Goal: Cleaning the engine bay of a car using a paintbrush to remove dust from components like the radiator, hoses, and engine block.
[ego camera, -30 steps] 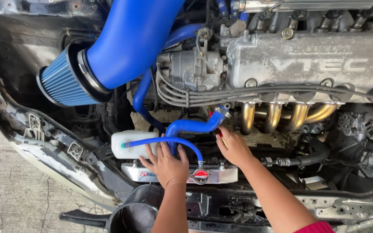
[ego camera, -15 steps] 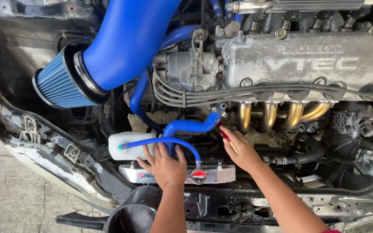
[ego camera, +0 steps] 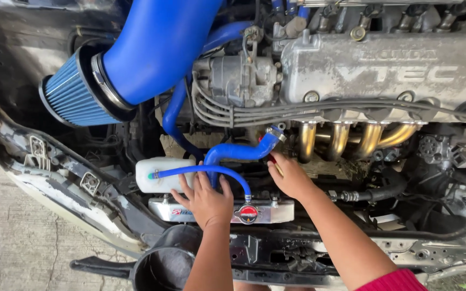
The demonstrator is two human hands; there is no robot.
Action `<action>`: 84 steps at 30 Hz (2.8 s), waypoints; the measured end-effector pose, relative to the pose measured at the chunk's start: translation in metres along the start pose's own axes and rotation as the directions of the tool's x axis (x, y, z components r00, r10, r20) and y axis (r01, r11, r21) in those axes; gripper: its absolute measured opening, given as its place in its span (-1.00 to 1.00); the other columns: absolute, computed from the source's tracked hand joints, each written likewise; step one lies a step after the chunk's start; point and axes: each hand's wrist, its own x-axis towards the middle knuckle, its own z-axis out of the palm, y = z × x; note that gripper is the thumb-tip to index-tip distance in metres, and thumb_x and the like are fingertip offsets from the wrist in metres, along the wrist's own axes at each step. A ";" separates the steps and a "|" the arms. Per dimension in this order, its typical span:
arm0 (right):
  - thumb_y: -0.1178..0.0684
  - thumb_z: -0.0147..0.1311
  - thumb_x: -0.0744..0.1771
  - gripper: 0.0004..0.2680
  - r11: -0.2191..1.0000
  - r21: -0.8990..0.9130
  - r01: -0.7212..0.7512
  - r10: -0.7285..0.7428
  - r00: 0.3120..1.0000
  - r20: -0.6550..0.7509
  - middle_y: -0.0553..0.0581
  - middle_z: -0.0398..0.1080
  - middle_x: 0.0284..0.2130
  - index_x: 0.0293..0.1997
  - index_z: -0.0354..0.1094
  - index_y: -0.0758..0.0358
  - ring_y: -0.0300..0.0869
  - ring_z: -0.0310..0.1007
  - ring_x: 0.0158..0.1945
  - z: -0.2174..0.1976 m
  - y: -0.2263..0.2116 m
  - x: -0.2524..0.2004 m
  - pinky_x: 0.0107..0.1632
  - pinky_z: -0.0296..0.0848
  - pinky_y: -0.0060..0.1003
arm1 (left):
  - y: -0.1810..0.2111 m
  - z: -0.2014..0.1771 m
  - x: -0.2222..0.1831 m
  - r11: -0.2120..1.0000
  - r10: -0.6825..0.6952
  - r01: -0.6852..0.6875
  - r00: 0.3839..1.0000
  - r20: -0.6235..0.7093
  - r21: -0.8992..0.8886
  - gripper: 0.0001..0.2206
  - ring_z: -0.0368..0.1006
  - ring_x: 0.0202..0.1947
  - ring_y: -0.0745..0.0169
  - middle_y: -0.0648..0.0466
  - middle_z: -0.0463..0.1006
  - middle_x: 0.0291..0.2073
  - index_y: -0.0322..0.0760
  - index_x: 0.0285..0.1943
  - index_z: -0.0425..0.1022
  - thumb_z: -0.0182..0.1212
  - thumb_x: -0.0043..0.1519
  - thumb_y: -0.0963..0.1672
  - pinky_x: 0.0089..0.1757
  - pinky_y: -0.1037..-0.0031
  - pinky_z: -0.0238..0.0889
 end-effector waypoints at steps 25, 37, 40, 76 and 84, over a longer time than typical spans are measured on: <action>-0.14 -0.17 0.39 -0.72 0.948 -0.155 -0.280 0.290 0.956 0.051 0.17 0.59 -0.25 0.04 0.48 0.05 0.10 0.58 -0.10 -0.023 -0.044 -0.012 -0.02 0.54 0.00 | -0.001 0.000 -0.001 1.000 0.015 -0.015 1.000 -0.014 0.014 -0.45 0.16 0.45 -0.13 0.14 0.58 -0.02 -0.12 0.31 0.43 0.22 0.12 0.06 0.34 -0.17 -0.19; 0.26 -0.11 0.34 -0.82 0.897 0.441 -0.009 0.131 0.960 -0.249 0.02 0.36 -0.71 -0.36 0.47 0.23 -0.34 0.10 -0.73 -0.067 -0.040 -0.156 -0.69 -0.03 -0.49 | 0.004 -0.020 0.010 0.996 -0.063 0.081 0.949 0.309 -0.045 -0.48 -0.12 0.56 -0.23 0.02 0.54 0.16 -0.30 0.23 0.42 0.00 0.27 0.11 0.36 -0.33 -0.45; 0.31 -0.32 0.35 -0.77 0.812 0.470 0.346 -0.053 0.845 -0.532 -0.02 0.26 -0.74 -0.31 0.36 0.26 -0.40 0.04 -0.77 -0.077 -0.044 -0.165 -0.72 -0.03 -0.51 | 0.003 -0.018 0.009 0.995 -0.067 0.088 0.951 0.303 -0.056 -0.45 -0.13 0.56 -0.23 0.00 0.52 0.19 -0.30 0.27 0.41 0.00 0.25 0.11 0.36 -0.32 -0.48; -0.09 -0.12 0.30 -0.75 0.928 0.321 -0.188 0.267 0.937 -0.224 0.01 0.41 -0.71 -0.08 0.56 -0.17 -0.18 0.44 -0.46 -0.029 -0.084 0.023 -0.16 0.48 -0.24 | 0.003 0.002 0.002 0.999 0.004 -0.003 1.000 -0.030 0.035 -0.40 0.18 0.45 -0.09 0.13 0.56 0.00 -0.14 0.28 0.42 0.23 0.03 0.06 0.34 -0.18 -0.14; -0.24 -0.28 0.39 -0.66 0.931 0.081 -0.355 0.363 0.922 -0.132 0.22 0.54 -0.07 0.19 0.41 -0.10 0.13 0.46 0.12 -0.016 -0.114 0.041 0.23 0.35 0.04 | 0.001 0.008 0.000 0.999 -0.020 0.020 1.000 0.000 0.047 -0.37 0.14 0.47 -0.06 0.17 0.55 0.02 -0.11 0.32 0.40 0.23 0.01 0.06 0.35 -0.17 -0.16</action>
